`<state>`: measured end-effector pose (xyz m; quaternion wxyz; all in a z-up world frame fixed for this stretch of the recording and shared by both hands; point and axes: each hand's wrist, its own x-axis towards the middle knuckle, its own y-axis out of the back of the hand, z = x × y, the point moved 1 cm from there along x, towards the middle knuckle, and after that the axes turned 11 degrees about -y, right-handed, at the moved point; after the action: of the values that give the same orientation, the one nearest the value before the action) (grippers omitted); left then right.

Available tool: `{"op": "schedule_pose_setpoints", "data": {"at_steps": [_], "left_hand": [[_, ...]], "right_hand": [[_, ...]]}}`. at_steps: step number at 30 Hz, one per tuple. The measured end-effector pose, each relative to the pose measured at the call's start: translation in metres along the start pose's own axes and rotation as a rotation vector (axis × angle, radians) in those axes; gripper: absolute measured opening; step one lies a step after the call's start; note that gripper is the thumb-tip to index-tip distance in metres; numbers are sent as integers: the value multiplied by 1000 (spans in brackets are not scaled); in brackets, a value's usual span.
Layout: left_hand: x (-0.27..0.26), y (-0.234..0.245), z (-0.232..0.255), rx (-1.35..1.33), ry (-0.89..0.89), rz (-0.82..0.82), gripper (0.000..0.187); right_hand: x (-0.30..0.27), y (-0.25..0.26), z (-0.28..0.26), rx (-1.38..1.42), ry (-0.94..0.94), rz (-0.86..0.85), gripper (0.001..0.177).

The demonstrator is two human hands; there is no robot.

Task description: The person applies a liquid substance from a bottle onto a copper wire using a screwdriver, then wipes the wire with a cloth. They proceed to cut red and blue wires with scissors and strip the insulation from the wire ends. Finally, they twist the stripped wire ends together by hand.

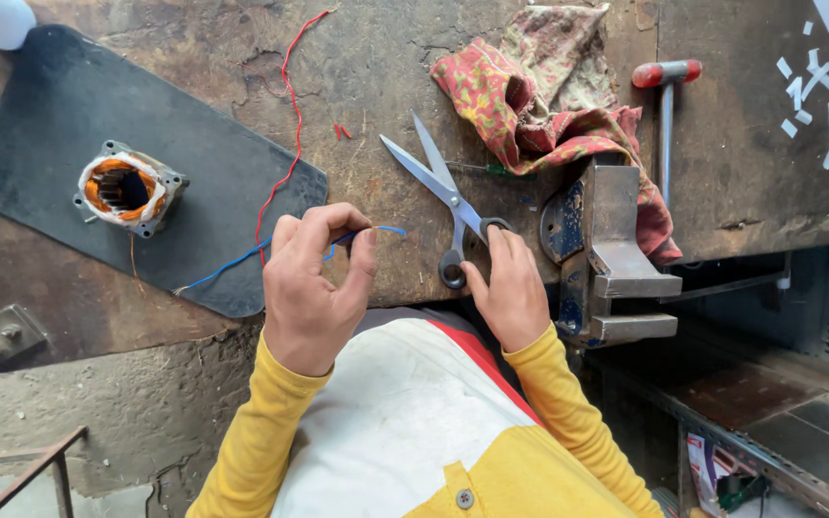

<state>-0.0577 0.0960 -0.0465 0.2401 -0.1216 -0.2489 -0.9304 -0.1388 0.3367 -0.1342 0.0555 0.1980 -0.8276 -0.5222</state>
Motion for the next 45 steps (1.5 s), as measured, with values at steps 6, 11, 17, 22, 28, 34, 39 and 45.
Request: {"op": "schedule_pose_setpoints", "data": {"at_steps": [6, 11, 17, 22, 28, 34, 39, 45], "left_hand": [[-9, -6, 11, -312, 311, 96, 13], [-10, 5, 34, -670, 218, 184, 24], [-33, 81, 72, -778, 110, 497, 38], [-47, 85, 42, -501, 65, 747, 20], [-19, 40, -41, 592, -155, 119, 37], [-80, 70, -55, 494, 175, 177, 31], [-116, 82, -64, 423, 382, 62, 16], [-96, 40, -87, 323, 409, -140, 39]], "right_hand": [[35, 28, -58, 282, 336, -120, 45], [54, 26, -120, 873, 751, -734, 59], [51, 17, -103, 1098, 390, -1103, 18], [79, 3, -75, 641, 477, -486, 11], [136, -23, -99, 223, 622, 106, 24], [97, 4, -95, 154, 500, 208, 23], [64, -40, -126, 266, 478, -71, 22], [67, -94, -184, 31, 755, -69, 23]]}}
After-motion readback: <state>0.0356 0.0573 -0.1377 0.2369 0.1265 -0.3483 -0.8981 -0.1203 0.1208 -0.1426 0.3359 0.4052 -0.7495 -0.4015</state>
